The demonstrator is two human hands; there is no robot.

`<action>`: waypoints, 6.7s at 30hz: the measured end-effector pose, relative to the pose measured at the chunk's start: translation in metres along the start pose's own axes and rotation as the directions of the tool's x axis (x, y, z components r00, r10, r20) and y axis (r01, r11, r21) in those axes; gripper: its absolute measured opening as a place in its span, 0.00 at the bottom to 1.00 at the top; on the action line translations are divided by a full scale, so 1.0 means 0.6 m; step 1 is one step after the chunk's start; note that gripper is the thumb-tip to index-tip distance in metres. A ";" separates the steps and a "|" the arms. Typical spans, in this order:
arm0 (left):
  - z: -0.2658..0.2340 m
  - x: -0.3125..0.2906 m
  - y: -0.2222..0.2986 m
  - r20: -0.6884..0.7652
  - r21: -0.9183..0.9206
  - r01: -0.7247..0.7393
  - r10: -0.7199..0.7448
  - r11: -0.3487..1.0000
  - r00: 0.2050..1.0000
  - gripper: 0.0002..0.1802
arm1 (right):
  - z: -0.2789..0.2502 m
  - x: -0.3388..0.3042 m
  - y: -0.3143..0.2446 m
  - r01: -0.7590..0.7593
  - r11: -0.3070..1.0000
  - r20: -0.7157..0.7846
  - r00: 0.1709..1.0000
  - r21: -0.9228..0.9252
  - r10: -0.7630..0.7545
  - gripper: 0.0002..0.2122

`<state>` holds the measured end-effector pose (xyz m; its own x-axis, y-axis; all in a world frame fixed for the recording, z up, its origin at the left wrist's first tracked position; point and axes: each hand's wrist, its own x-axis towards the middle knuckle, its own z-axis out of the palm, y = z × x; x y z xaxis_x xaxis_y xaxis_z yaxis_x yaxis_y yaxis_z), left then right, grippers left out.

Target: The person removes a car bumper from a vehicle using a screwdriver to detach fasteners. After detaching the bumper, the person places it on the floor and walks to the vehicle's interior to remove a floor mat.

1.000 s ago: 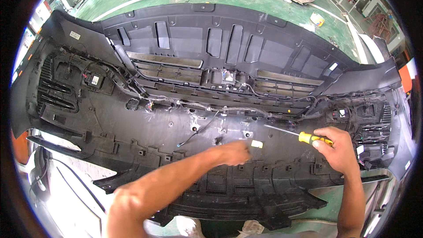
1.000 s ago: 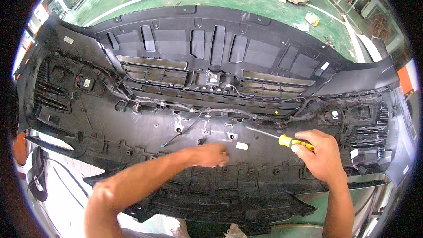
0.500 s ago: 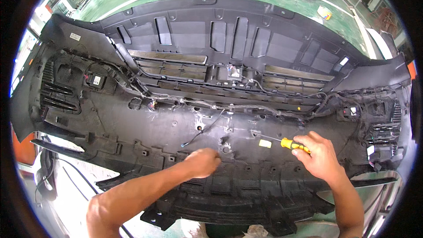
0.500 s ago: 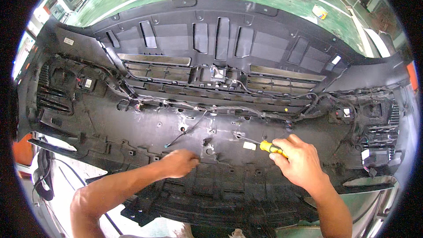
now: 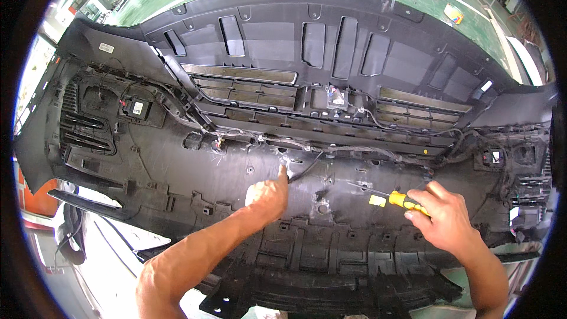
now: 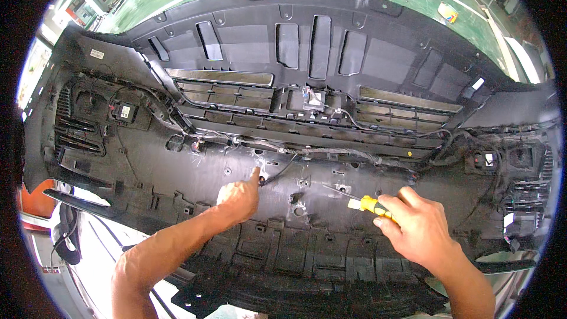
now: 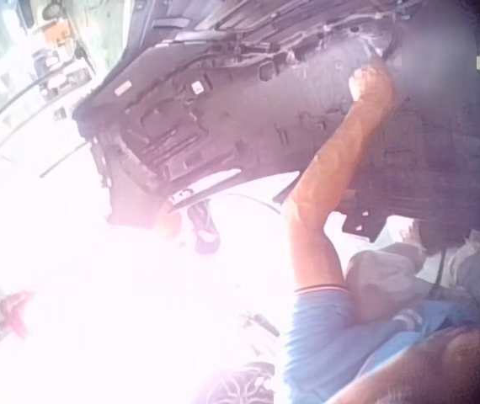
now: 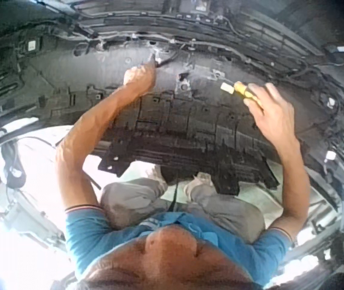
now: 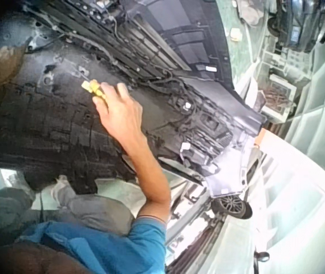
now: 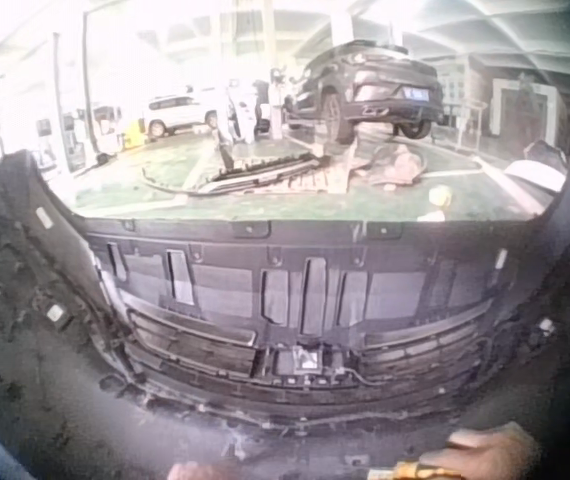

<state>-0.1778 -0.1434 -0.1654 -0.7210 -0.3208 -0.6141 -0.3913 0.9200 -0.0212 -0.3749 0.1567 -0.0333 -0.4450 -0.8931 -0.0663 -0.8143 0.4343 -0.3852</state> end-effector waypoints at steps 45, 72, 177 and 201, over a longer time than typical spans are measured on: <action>-0.093 -0.291 -0.128 0.233 -0.916 0.217 -0.005 -0.338 0.972 0.13 | -0.046 0.022 -0.096 0.205 0.956 -0.087 0.978 0.211 -0.191 0.13; 0.026 -0.459 -0.034 -0.095 -0.239 -0.303 -0.288 -0.923 0.953 0.09 | -0.098 -0.090 -0.244 -0.052 0.598 0.034 0.999 0.800 0.042 0.17; 0.139 -0.079 -0.185 -0.007 -0.295 0.156 -0.165 0.943 0.986 0.40 | 0.076 0.367 -0.458 0.417 0.901 0.336 0.871 -0.120 -0.359 0.17; 0.160 -0.082 -0.179 -0.034 -0.324 0.143 -0.163 0.935 0.986 0.38 | 0.093 0.339 -0.474 0.485 0.865 0.225 0.864 -0.128 -0.451 0.14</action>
<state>-0.0454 -0.2048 -0.2083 -0.6666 -0.4738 -0.5754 -0.6546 0.7414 0.1478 -0.2132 -0.1549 0.0113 0.0663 -0.9937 -0.0906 -0.9681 -0.0421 -0.2472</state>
